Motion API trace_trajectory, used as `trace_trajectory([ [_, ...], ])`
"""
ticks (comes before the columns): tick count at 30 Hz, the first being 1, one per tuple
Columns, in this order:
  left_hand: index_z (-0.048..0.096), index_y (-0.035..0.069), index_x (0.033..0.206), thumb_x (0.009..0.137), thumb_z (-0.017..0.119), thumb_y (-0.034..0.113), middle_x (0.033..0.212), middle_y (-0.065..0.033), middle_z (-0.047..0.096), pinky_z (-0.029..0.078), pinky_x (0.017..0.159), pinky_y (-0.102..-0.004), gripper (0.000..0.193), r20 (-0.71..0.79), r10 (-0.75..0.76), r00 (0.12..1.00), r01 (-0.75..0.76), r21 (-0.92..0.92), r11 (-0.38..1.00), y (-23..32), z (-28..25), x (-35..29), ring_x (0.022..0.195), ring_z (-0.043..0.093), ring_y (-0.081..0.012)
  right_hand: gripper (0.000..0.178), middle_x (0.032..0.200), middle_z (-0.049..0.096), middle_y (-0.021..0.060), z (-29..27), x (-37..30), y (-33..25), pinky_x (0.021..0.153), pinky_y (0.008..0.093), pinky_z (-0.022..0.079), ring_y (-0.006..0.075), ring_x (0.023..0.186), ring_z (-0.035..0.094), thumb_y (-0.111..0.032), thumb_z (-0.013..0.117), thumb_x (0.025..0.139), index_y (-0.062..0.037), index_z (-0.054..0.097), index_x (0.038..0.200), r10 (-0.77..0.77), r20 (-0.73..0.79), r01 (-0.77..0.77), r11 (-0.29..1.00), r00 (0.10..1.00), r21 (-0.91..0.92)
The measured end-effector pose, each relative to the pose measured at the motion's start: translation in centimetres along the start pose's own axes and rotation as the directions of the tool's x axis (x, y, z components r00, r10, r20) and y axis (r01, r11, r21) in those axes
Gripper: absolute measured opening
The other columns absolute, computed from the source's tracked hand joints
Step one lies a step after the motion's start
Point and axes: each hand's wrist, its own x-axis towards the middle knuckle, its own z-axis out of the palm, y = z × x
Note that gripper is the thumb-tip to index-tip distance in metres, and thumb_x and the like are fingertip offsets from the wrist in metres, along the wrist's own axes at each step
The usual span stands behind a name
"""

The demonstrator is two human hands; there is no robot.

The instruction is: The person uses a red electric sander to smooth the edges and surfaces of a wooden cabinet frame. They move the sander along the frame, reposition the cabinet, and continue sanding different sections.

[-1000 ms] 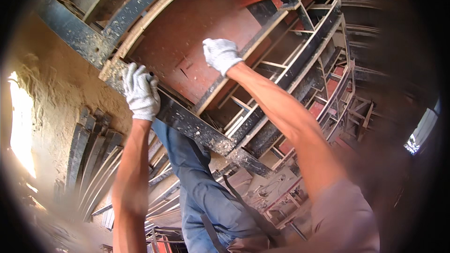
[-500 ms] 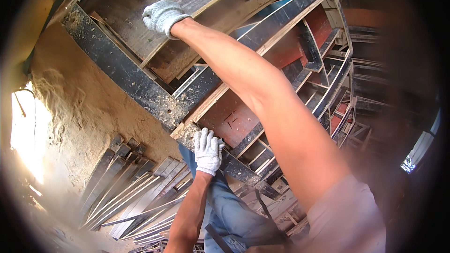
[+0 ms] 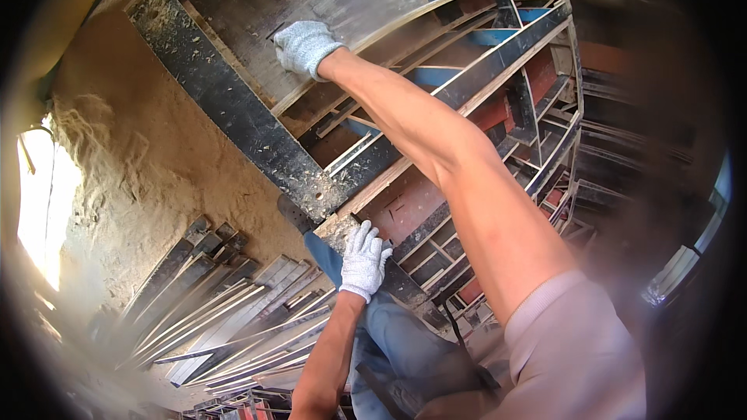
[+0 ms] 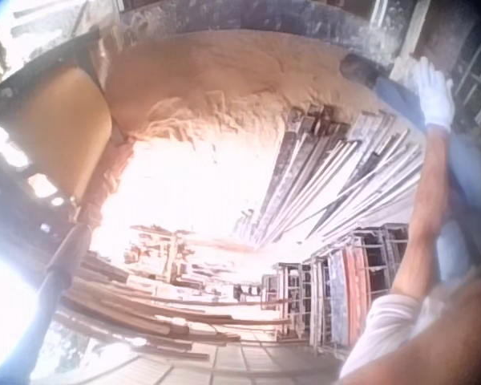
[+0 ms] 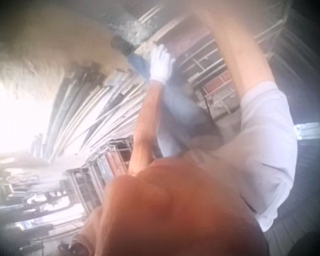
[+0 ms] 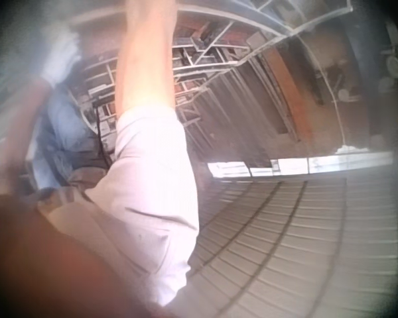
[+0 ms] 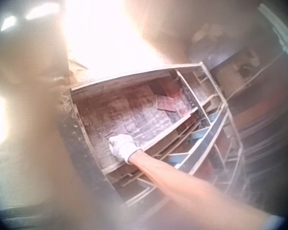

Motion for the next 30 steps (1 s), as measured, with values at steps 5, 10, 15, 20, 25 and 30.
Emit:
trace_trajectory([
  [5, 0.064, 0.002, 0.107, 0.088, 0.067, 0.021, 0.121, -0.0172, 0.062, 0.035, 0.113, -0.0509, 0.027, 0.012, -0.041, 0.999, 0.042, -0.075, 0.996, 0.9, -1.4, 0.7, 0.128, 0.048, -0.0396, 0.027, 0.098, 0.073, 0.0152, -2.1, -0.1, 1.1, 0.081, 0.0466, 0.055, 0.0356, 0.091, 0.070, -0.028, 0.058, 0.083, -0.0121, 0.075, 0.096, 0.007, 0.003, -0.007, 0.999, 1.000, 0.054],
  [10, 0.063, 0.009, 0.119, 0.092, 0.066, 0.022, 0.110, -0.0171, 0.068, 0.050, 0.095, -0.0434, 0.030, 0.054, -0.332, 0.942, 0.335, -0.247, 0.909, 4.7, -6.0, -0.9, 0.108, 0.062, -0.0378, 0.030, 0.088, 0.073, 0.0140, -4.6, -2.3, 4.3, 0.070, 0.0424, 0.056, 0.0304, 0.074, 0.069, -0.027, 0.056, 0.089, -0.0073, 0.074, 0.103, 0.229, -0.094, -0.228, 0.973, 0.969, 0.015],
  [15, 0.055, 0.009, 0.137, 0.101, 0.057, 0.025, 0.109, -0.0163, 0.071, 0.053, 0.084, -0.0372, 0.040, -0.243, -0.489, 0.838, 0.401, -0.333, 0.853, 7.4, -17.5, -2.8, 0.094, 0.070, -0.0280, 0.026, 0.076, 0.069, 0.0021, -16.8, -15.3, -4.3, 0.050, 0.0210, 0.048, 0.0041, 0.055, 0.057, -0.026, 0.068, 0.094, -0.0093, 0.073, 0.113, 0.211, 0.365, -0.421, 0.400, 0.907, 0.814],
  [20, 0.058, 0.004, 0.126, 0.101, 0.057, 0.019, 0.082, -0.0032, 0.060, 0.045, 0.062, -0.0248, 0.029, -0.281, -0.393, 0.876, 0.271, -0.388, 0.881, 16.6, -32.8, -1.8, 0.067, 0.051, -0.0077, 0.022, 0.079, 0.070, 0.0008, -30.8, -24.9, -11.1, 0.050, 0.0193, 0.050, 0.0042, 0.059, 0.060, -0.019, 0.072, 0.092, -0.0064, 0.073, 0.110, -0.095, 0.397, -0.371, 0.215, 0.913, 0.904],
  [25, 0.062, 0.005, 0.123, 0.101, 0.059, 0.020, 0.087, -0.0038, 0.063, 0.048, 0.068, -0.0260, 0.028, -0.355, -0.041, 0.934, 0.007, -0.095, 0.995, 24.4, -42.0, -2.9, 0.072, 0.056, -0.0104, 0.019, 0.077, 0.068, 0.0006, -40.6, -26.4, -14.8, 0.054, 0.0219, 0.048, 0.0041, 0.062, 0.058, -0.014, 0.072, 0.091, -0.0056, 0.074, 0.109, -0.260, 0.331, -0.289, 0.187, 0.907, 0.939],
  [30, 0.061, 0.010, 0.127, 0.092, 0.065, 0.021, 0.094, -0.0123, 0.067, 0.053, 0.070, -0.0380, 0.037, -0.237, 0.064, 0.969, -0.033, 0.136, 0.990, 30.2, -49.3, -4.8, 0.083, 0.067, -0.0328, 0.019, 0.086, 0.071, 0.0040, -46.0, -26.4, -17.3, 0.065, 0.0257, 0.053, 0.0075, 0.073, 0.063, -0.011, 0.071, 0.091, -0.0036, 0.073, 0.109, -0.449, 0.063, 0.084, 0.302, 0.891, 0.950],
])
